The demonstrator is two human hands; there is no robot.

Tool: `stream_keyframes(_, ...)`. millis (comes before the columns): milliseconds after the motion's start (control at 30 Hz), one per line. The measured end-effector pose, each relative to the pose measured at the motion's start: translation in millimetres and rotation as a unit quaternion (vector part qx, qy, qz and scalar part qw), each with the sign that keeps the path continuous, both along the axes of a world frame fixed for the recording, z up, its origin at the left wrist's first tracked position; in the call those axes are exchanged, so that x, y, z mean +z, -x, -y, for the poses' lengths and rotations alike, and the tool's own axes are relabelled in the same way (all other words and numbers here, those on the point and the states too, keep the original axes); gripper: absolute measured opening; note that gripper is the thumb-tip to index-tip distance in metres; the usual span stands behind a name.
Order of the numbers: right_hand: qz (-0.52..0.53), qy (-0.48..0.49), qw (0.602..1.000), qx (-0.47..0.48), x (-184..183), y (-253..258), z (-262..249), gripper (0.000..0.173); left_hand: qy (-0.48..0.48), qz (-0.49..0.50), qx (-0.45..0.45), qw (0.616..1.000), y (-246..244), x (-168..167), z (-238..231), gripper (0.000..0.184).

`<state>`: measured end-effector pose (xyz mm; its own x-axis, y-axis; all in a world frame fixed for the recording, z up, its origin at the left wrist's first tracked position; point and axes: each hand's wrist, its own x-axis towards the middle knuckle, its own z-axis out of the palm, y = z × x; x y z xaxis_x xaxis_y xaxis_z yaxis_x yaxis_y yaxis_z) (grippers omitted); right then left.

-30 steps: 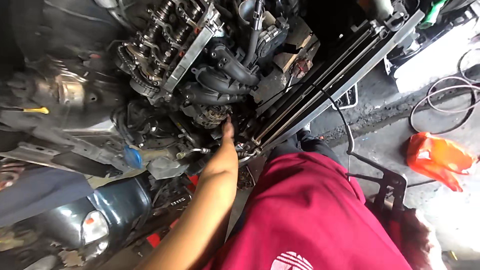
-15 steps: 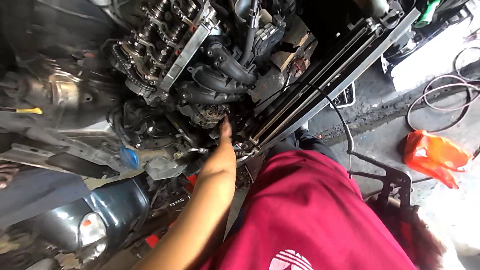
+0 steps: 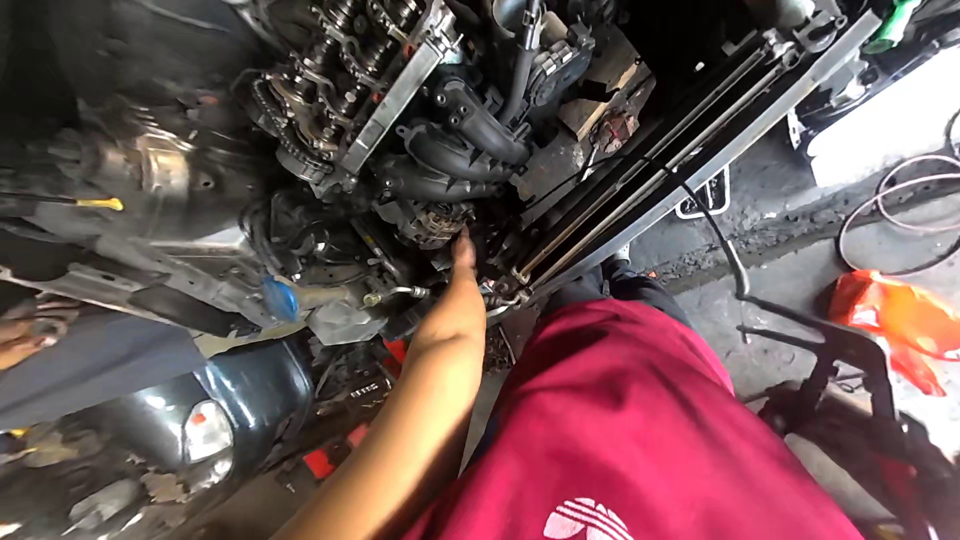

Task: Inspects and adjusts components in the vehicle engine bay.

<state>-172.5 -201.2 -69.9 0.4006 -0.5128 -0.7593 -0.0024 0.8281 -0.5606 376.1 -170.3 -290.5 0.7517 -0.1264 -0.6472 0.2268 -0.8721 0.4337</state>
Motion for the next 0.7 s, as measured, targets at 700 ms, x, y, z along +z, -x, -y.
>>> stream_keyframes(700,0.094,0.240,0.962,0.092,19.1,-18.8,38.6,0.087,-0.147,0.104,0.082,0.980,35.8,40.5,26.9,0.053)
